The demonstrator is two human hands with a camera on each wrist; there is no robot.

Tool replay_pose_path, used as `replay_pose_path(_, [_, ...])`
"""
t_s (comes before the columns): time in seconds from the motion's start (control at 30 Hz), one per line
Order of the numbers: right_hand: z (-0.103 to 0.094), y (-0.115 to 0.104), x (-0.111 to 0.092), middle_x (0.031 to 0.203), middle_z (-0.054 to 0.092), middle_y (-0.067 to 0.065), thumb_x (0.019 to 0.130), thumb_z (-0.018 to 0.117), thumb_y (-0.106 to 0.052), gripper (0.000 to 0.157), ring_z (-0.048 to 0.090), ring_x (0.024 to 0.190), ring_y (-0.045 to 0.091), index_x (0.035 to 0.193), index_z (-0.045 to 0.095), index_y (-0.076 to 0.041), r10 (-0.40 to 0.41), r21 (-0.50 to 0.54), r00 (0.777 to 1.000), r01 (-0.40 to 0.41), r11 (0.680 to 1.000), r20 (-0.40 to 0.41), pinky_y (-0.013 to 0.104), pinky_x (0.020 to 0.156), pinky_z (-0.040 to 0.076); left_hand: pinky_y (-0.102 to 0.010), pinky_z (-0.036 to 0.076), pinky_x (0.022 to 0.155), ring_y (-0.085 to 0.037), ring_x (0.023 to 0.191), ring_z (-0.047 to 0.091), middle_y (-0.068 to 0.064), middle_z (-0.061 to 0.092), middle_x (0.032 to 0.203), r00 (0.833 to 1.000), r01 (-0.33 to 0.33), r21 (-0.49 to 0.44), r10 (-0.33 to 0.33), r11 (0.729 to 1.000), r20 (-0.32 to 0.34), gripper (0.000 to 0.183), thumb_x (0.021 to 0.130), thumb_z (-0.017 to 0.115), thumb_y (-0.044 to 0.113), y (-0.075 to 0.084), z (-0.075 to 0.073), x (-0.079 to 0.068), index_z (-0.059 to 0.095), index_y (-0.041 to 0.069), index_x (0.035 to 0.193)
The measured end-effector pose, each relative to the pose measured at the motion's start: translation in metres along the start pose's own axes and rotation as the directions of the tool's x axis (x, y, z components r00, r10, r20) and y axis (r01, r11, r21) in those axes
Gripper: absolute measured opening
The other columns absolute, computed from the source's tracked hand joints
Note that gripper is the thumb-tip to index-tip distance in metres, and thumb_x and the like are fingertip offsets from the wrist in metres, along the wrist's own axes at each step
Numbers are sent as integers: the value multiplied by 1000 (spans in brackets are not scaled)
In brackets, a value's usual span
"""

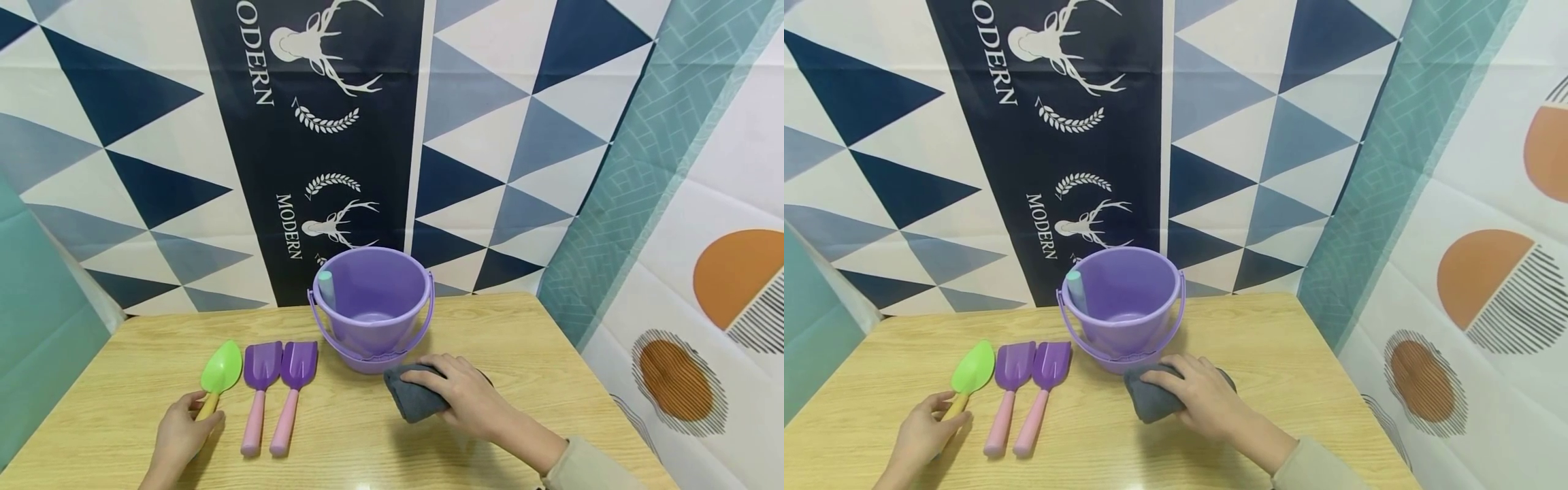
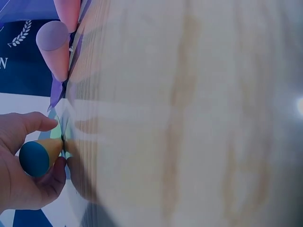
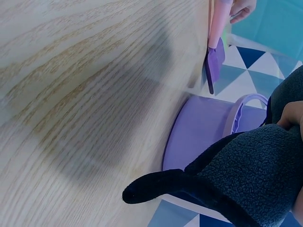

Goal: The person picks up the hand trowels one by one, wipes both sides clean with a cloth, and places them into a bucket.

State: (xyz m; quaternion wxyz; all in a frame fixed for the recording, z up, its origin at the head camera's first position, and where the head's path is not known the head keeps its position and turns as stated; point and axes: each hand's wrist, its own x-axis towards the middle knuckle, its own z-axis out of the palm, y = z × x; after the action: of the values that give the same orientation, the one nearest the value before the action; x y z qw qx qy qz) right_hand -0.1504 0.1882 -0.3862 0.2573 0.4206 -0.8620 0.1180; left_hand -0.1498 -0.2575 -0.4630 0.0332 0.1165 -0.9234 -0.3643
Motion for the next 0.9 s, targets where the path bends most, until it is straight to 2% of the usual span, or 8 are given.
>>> replay_pose_path(0.13, [-1,0,0,114,60,4,65,82,-14,63,60,100,21,121,58,-28,4,-4,1000,-3,1000,5,39,76,52,-40,51,75,-45,99,55,-36,52,113,1000,5,6,-5,1000,-3,55,83,62,15,0,0,0,43,-16,125])
replay_pose_path(0.23, [-1,0,-1,114,60,4,65,82,-14,64,60,100,21,121,57,-29,8,-5,1000,-8,1000,11,39,76,52,-53,45,85,-48,103,52,-36,53,113,1000,16,21,-16,1000,4,53,84,59,15,0,1,0,44,-15,124])
replay_pose_path(0.3, [-1,0,-1,115,60,4,65,81,-14,64,60,100,21,122,57,-30,9,-7,1000,-9,1000,13,39,76,52,-56,42,88,-50,106,50,-37,52,115,1000,28,30,-28,999,8,52,85,57,15,0,1,0,44,-15,125])
replay_pose_path(0.47, [-1,0,-2,114,60,4,65,81,-14,63,60,100,21,121,57,-29,5,-8,1000,-5,1000,11,39,77,52,-58,39,91,-52,110,48,-37,52,118,999,45,40,-46,998,6,52,85,53,16,1,1,-1,44,-15,126])
replay_pose_path(0.9, [-2,1,-2,114,61,3,66,80,-14,61,60,98,21,121,57,-30,10,-14,1000,-10,1000,-3,39,77,52,-55,41,88,-48,108,50,-34,54,117,998,64,32,-64,997,-16,52,85,53,17,-5,-1,-1,46,-13,126])
